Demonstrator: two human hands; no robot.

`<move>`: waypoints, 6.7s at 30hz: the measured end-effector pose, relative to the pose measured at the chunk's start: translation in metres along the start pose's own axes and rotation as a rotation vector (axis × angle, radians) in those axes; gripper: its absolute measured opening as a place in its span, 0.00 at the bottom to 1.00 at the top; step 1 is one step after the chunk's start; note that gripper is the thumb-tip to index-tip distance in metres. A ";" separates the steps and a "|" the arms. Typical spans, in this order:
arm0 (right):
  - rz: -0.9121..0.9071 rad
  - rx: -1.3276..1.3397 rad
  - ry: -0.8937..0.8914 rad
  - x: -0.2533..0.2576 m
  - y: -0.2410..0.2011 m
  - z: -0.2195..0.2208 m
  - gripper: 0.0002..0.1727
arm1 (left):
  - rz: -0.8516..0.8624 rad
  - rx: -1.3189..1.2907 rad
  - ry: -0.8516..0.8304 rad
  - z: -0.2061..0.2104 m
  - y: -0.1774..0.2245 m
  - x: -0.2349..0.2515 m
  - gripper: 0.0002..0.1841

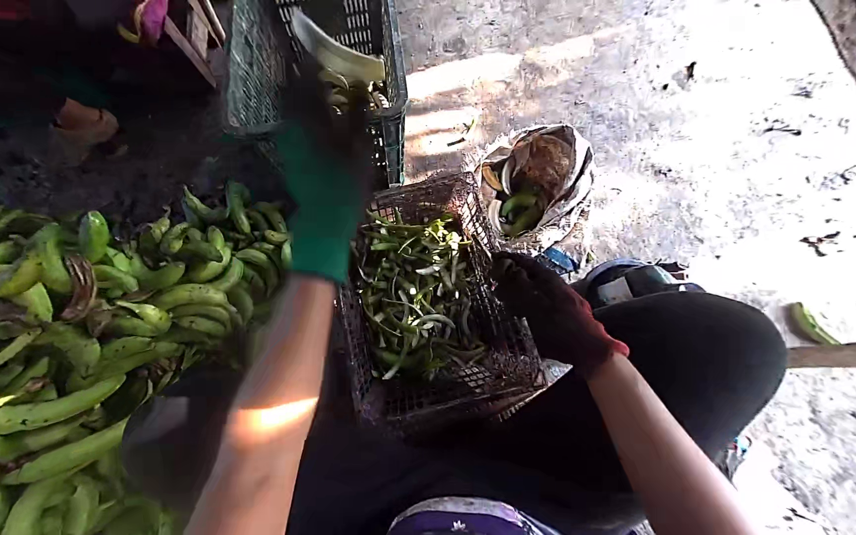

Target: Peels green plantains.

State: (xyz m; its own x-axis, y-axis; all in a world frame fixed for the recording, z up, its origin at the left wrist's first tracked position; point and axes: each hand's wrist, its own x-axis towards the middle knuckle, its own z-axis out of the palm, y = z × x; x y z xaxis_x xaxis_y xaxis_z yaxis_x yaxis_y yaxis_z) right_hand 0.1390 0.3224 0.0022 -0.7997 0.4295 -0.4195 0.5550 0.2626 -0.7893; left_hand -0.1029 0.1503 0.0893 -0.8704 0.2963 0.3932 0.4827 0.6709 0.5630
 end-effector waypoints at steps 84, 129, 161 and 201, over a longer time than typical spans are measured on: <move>-0.350 -0.125 0.375 0.047 -0.068 0.054 0.24 | -0.581 -1.122 -0.460 0.001 -0.046 -0.141 0.15; -0.441 -0.438 -0.048 0.078 -0.080 0.059 0.22 | -0.433 -1.179 -0.694 -0.001 -0.035 -0.126 0.25; -0.099 0.648 -0.050 0.047 -0.057 0.070 0.24 | -0.558 -1.712 -0.233 -0.019 -0.054 -0.133 0.21; -0.028 0.297 -0.341 -0.028 -0.029 0.121 0.27 | -0.776 -0.672 0.610 -0.163 -0.206 -0.187 0.30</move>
State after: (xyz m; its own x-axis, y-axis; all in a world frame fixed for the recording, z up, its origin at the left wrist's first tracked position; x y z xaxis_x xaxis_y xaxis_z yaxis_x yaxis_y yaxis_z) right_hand 0.1172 0.1980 -0.0176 -0.8710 0.1038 -0.4802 0.4818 -0.0105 -0.8762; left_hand -0.0234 -0.1546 0.0184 -0.8505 -0.5244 -0.0417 -0.0392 -0.0159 0.9991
